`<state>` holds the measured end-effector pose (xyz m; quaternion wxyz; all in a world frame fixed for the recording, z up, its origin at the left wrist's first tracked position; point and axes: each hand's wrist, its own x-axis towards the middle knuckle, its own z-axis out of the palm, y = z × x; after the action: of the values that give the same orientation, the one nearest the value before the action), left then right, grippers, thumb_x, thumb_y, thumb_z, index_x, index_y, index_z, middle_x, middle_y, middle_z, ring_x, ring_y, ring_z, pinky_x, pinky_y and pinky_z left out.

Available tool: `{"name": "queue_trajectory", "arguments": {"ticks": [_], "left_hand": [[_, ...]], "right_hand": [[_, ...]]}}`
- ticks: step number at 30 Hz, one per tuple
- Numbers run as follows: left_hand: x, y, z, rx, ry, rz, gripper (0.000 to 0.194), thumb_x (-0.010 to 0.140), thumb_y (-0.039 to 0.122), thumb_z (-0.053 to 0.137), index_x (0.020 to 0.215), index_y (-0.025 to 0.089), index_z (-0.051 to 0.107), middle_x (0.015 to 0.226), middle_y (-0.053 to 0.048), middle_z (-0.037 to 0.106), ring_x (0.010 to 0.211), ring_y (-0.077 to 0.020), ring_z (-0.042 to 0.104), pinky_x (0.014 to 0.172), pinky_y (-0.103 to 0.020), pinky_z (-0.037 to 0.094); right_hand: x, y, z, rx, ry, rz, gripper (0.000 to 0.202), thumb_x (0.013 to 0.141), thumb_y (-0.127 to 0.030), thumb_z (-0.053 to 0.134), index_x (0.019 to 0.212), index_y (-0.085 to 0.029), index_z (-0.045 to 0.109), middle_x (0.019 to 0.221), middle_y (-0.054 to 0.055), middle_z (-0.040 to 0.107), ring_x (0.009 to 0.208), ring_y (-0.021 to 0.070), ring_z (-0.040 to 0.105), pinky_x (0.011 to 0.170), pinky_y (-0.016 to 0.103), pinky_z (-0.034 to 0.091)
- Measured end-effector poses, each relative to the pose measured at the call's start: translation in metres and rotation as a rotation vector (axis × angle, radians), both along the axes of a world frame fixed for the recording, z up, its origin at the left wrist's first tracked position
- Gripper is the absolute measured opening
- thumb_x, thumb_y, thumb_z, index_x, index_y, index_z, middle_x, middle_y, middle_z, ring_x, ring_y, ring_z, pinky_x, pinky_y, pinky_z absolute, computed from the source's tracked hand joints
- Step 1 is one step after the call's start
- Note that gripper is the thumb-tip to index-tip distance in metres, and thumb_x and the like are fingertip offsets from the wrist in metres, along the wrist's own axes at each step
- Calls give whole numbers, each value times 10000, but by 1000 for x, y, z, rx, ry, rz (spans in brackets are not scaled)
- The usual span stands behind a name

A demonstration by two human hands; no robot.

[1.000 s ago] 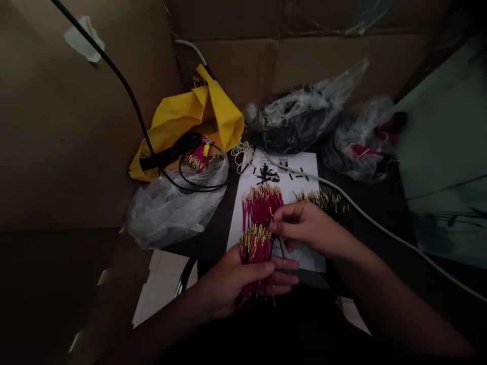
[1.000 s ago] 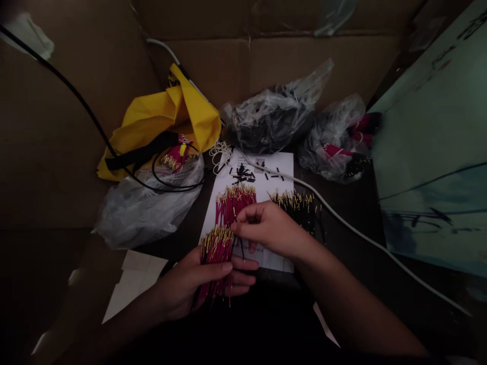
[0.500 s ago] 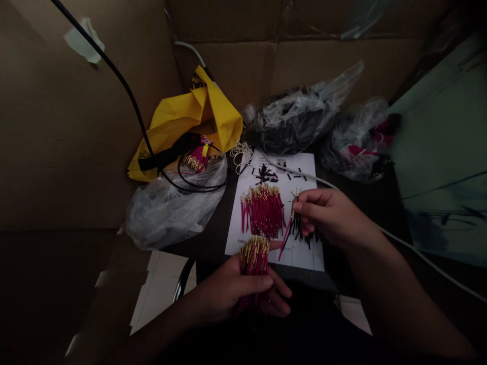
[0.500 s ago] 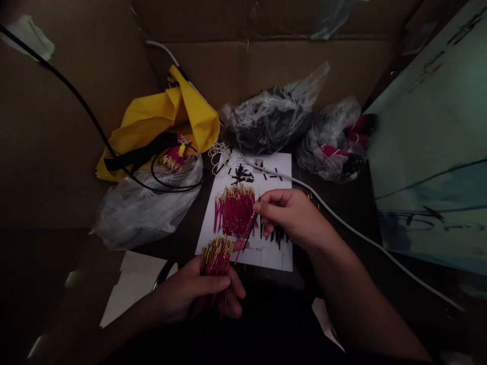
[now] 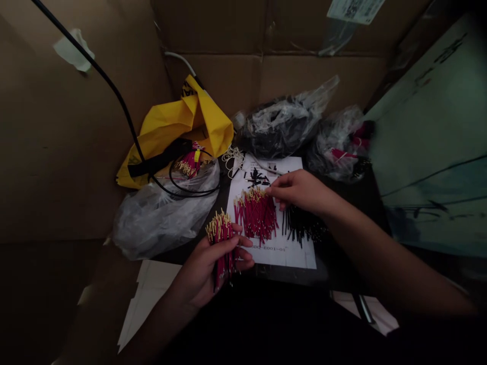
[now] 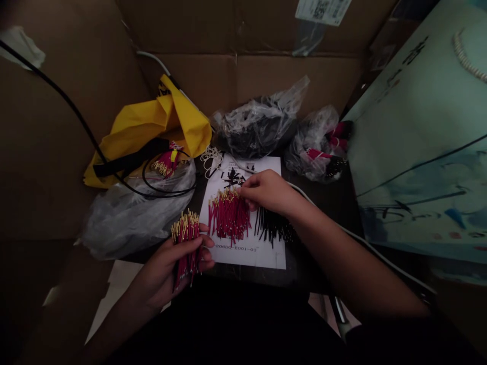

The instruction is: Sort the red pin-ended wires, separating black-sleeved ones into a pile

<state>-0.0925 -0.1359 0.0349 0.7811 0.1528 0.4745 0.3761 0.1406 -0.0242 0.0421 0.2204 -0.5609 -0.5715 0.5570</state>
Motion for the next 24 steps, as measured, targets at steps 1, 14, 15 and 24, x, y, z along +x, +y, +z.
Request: {"name": "queue_trajectory", "arguments": {"ticks": [1, 14, 15, 24], "left_hand": [[0, 1, 1, 1, 10, 14, 249, 819, 141, 696, 1061, 139, 636, 869, -66, 725, 677, -144, 692, 696, -323, 630], [14, 21, 5, 47, -248, -118, 296, 853, 109, 623, 1145, 155, 618, 904, -77, 730, 737, -169, 714, 737, -342, 625], [18, 24, 6, 53, -280, -133, 298, 848, 103, 624, 1142, 150, 620, 876, -71, 723, 733, -167, 709, 735, -345, 625], [48, 67, 11, 164, -261, -216, 308, 843, 126, 607, 1149, 162, 600, 798, -31, 671, 599, -108, 628, 594, -265, 582]], "right_hand": [[-5, 3, -2, -4, -10, 8, 267, 793, -399, 721, 654, -184, 648, 508, -4, 588, 463, 99, 547, 479, 250, 462], [97, -26, 13, 137, -641, 33, 412, 790, -591, 661, 755, -187, 731, 565, 17, 599, 494, 132, 494, 487, 297, 346], [100, -27, 11, 151, -696, 45, 420, 797, -596, 647, 770, -188, 742, 596, 32, 632, 524, 151, 525, 511, 310, 366], [34, -53, 23, 609, -581, -136, 310, 891, -474, 596, 857, -198, 730, 654, 30, 669, 553, 145, 550, 531, 284, 388]]}}
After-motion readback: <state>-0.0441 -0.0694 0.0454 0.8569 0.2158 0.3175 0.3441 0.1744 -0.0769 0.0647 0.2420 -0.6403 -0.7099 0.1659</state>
